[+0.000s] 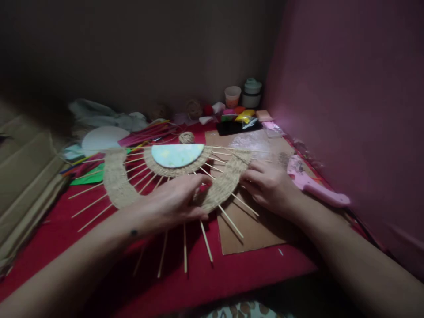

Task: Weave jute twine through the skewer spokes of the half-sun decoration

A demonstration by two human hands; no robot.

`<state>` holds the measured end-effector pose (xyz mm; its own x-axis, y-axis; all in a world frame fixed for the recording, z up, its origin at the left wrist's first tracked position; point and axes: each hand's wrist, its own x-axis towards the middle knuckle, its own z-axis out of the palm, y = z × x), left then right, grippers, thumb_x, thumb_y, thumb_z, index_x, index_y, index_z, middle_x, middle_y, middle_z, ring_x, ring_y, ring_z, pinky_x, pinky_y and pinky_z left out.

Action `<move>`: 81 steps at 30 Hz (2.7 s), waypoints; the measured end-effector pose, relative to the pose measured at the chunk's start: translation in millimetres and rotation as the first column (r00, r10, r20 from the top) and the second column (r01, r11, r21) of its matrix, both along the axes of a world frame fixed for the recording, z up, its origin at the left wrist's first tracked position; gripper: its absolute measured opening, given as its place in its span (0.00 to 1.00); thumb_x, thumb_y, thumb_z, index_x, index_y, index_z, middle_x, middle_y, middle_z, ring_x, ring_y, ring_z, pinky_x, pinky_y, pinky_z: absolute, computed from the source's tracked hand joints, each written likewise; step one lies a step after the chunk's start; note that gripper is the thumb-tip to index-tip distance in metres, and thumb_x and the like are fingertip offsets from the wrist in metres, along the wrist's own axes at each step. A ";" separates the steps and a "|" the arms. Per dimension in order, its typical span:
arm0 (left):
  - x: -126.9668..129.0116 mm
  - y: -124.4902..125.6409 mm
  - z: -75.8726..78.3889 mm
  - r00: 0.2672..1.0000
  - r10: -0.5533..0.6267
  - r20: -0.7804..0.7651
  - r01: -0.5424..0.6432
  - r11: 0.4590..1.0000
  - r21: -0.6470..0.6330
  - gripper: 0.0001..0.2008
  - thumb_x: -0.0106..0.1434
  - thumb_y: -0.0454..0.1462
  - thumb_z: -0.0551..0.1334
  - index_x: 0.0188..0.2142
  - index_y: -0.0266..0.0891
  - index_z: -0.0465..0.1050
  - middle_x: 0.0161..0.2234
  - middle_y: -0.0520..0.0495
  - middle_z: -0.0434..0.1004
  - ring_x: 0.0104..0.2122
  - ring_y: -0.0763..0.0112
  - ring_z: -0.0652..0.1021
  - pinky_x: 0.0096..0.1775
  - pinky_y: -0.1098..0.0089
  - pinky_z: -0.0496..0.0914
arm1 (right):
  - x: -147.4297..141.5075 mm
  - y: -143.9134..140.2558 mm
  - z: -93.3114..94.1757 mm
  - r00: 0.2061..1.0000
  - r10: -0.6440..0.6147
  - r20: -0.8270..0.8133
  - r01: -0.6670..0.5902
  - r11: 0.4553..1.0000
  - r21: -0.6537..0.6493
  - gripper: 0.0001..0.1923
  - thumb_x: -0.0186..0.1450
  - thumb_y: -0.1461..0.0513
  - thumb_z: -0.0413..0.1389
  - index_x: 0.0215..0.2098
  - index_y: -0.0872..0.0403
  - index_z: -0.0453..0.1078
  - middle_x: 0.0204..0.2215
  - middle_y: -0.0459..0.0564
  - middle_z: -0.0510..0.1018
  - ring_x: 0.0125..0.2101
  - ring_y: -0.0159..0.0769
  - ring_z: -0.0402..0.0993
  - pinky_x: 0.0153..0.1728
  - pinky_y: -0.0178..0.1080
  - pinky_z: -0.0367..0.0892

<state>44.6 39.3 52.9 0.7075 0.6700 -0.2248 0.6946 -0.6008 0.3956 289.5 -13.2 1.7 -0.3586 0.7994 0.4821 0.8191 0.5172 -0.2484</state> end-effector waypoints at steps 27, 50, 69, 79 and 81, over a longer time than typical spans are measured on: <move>-5.1 7.9 -14.6 0.992 -0.088 -0.088 0.114 0.920 0.374 0.19 0.60 0.43 0.61 0.50 0.41 0.67 0.43 0.41 0.72 0.41 0.59 0.70 0.41 0.63 0.65 | -8.8 -0.7 -7.1 0.992 0.001 0.128 0.008 0.997 -0.071 0.12 0.66 0.64 0.49 0.28 0.55 0.72 0.26 0.50 0.71 0.30 0.35 0.63 0.32 0.39 0.56; 23.5 8.7 -35.5 0.984 0.028 -0.177 0.054 0.895 0.442 0.34 0.60 0.60 0.52 0.54 0.37 0.66 0.35 0.41 0.76 0.40 0.53 0.71 0.41 0.61 0.64 | 13.2 -4.7 13.8 1.000 -0.019 -0.024 0.015 0.983 -0.185 0.07 0.61 0.66 0.56 0.27 0.54 0.75 0.27 0.50 0.73 0.32 0.36 0.65 0.33 0.38 0.61; 20.0 10.3 -31.2 0.984 0.051 -0.168 0.015 0.929 0.370 0.34 0.59 0.59 0.55 0.54 0.37 0.66 0.34 0.42 0.74 0.40 0.54 0.70 0.39 0.63 0.64 | 16.6 -16.7 29.8 0.994 -0.024 -0.105 -0.038 0.828 -0.559 0.05 0.61 0.66 0.54 0.32 0.54 0.73 0.28 0.46 0.76 0.30 0.31 0.69 0.32 0.34 0.61; 17.8 13.0 -34.7 0.990 0.040 -0.134 0.013 0.927 0.374 0.34 0.58 0.60 0.55 0.53 0.38 0.67 0.33 0.43 0.74 0.39 0.56 0.70 0.38 0.63 0.64 | 18.1 -17.6 34.4 0.984 0.033 -0.177 -0.136 0.780 -0.611 0.06 0.60 0.68 0.55 0.30 0.54 0.74 0.27 0.44 0.77 0.29 0.29 0.71 0.32 0.32 0.63; 16.8 14.0 -36.3 0.992 0.024 -0.124 0.025 0.923 0.383 0.34 0.59 0.60 0.55 0.52 0.37 0.68 0.32 0.43 0.74 0.38 0.56 0.70 0.38 0.63 0.64 | 17.9 -17.6 31.5 0.988 0.068 -0.139 -0.139 0.783 -0.606 0.08 0.59 0.70 0.55 0.30 0.54 0.74 0.26 0.44 0.77 0.29 0.30 0.71 0.31 0.32 0.63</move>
<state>61.4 53.3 16.6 0.6910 0.7219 -0.0368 0.7228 -0.6896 0.0457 307.4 -30.8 33.2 -0.4328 0.8996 -0.0572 0.7205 0.3071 -0.6217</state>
